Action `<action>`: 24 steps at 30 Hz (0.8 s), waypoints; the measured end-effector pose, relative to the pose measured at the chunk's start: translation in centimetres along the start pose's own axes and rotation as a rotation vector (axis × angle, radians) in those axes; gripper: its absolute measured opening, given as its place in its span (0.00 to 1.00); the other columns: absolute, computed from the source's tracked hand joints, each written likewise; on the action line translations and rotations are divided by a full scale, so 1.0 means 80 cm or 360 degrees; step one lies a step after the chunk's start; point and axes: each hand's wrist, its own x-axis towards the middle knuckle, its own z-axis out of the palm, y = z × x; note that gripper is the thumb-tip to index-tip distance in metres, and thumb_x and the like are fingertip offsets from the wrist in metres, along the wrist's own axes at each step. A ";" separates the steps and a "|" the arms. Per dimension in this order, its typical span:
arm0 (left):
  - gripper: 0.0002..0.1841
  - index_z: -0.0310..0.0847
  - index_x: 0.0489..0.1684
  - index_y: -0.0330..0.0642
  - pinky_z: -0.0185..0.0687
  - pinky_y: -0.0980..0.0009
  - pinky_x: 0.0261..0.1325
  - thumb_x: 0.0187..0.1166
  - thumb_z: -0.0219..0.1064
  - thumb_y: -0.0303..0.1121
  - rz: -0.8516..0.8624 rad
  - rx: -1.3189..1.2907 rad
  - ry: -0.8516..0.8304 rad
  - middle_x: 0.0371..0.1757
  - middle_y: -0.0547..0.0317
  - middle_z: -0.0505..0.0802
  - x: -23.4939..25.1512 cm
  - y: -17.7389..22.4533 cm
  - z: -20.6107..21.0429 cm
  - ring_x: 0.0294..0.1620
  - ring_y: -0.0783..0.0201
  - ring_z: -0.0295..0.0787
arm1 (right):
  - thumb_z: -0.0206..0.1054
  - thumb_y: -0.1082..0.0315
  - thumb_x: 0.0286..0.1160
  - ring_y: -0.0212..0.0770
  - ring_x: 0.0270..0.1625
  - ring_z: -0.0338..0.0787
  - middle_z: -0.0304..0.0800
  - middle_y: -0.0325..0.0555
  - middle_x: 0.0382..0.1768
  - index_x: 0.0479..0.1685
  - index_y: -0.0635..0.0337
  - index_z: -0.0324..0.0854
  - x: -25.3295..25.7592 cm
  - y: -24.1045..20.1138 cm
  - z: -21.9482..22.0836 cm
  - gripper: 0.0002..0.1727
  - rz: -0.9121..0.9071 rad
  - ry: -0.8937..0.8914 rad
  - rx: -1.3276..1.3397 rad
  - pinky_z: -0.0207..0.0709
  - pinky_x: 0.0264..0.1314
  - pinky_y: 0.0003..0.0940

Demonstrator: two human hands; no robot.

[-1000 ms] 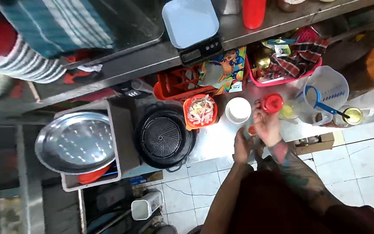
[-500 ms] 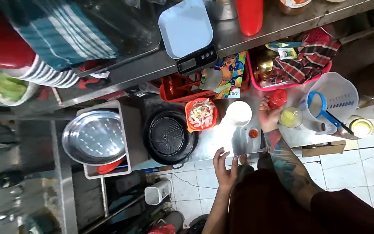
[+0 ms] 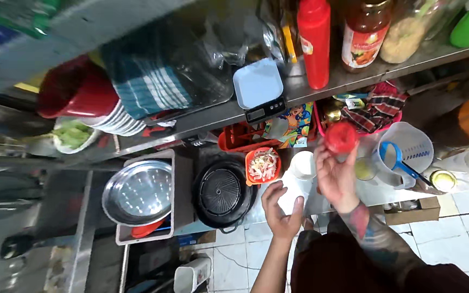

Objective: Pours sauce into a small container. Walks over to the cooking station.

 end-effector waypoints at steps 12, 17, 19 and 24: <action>0.44 0.85 0.71 0.57 0.74 0.52 0.72 0.44 0.91 0.55 -0.0106 0.0427 -0.0721 0.68 0.54 0.80 0.275 0.119 0.132 0.72 0.53 0.72 | 0.43 0.21 0.77 0.40 0.68 0.86 0.85 0.39 0.67 0.78 0.35 0.70 0.065 -0.037 0.074 0.41 -0.0199 -0.0164 -0.0600 0.83 0.67 0.45; 0.37 0.84 0.67 0.45 0.83 0.60 0.61 0.55 0.88 0.49 -0.0144 0.0235 -0.0578 0.71 0.54 0.80 0.268 0.122 0.145 0.66 0.59 0.79 | 0.39 0.27 0.85 0.30 0.30 0.86 0.90 0.35 0.30 0.49 0.51 0.84 0.046 -0.083 0.046 0.39 -0.0437 -0.0063 -0.1758 0.82 0.33 0.29; 0.37 0.81 0.69 0.46 0.88 0.60 0.52 0.58 0.88 0.49 -0.0267 0.0196 -0.0460 0.73 0.52 0.78 0.264 0.124 0.150 0.63 0.60 0.83 | 0.77 0.55 0.72 0.35 0.38 0.89 0.90 0.39 0.39 0.56 0.52 0.82 0.035 -0.109 0.044 0.19 -0.1007 -0.0017 -0.2406 0.88 0.42 0.36; 0.37 0.82 0.63 0.46 0.91 0.59 0.51 0.56 0.87 0.56 -0.0419 0.0197 -0.0332 0.69 0.51 0.79 0.253 0.117 0.184 0.58 0.60 0.86 | 0.90 0.58 0.49 0.52 0.75 0.80 0.75 0.55 0.76 0.85 0.53 0.59 0.067 -0.133 0.082 0.56 -0.1325 -0.0159 -0.3118 0.80 0.74 0.56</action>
